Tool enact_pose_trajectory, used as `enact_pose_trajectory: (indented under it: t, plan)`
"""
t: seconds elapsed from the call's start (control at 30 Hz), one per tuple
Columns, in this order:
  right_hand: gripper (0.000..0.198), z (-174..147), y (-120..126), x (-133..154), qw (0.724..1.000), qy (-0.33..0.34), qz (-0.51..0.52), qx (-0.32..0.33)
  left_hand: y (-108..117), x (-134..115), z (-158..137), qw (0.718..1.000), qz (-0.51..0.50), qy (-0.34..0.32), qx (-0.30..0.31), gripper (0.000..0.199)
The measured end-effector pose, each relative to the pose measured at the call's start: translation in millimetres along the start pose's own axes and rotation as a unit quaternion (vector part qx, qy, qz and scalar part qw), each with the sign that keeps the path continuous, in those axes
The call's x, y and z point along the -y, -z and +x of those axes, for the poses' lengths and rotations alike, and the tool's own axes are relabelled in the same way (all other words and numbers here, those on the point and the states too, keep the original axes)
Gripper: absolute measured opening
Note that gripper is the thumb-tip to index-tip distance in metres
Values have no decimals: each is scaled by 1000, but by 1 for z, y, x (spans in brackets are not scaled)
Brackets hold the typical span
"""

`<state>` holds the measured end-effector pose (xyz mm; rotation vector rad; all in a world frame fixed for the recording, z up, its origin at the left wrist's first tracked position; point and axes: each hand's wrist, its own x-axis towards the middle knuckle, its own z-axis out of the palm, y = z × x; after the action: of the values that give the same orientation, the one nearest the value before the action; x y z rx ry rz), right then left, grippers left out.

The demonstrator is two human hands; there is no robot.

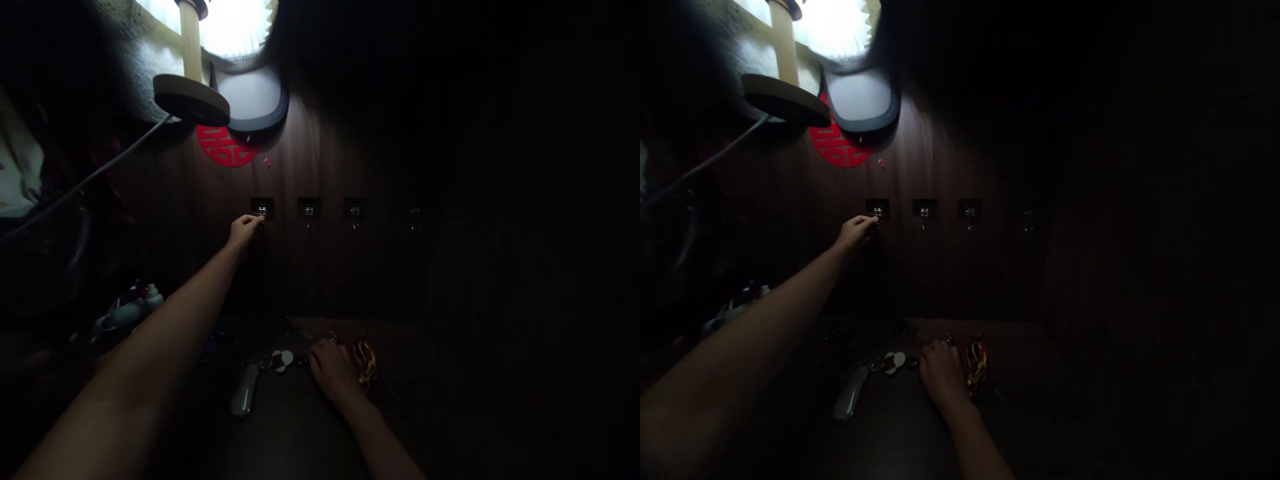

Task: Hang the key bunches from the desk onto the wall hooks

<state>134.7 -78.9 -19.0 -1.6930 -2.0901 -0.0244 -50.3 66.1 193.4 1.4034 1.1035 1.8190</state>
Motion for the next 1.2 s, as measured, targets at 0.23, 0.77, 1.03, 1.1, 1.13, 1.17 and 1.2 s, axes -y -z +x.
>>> enact_pose_trajectory:
  t: [0.23,0.77,1.03,1.1,1.13,1.17,1.2]
  plan:
    - [24,1,-2,-1,1000,-2,-3,5,-1,-1,-1,999,11,38,-29,12]
    - [26,1,3,2,1000,-18,3,19,11,31,-12,998,28,12,-60,29]
    - [25,1,2,2,1000,-13,-10,15,38,84,-71,996,8,85,-16,26]
    - [25,1,1,2,1000,-6,-7,10,45,95,-87,994,-4,105,-5,26]
    - [25,1,1,1,1000,-4,-6,10,48,99,-94,994,-8,113,-1,26]
    - [24,1,1,1,1000,-5,-6,10,51,104,-100,993,-12,121,1,27]
    - [24,1,1,1,1000,-7,-8,12,54,108,-105,992,-14,126,3,27]
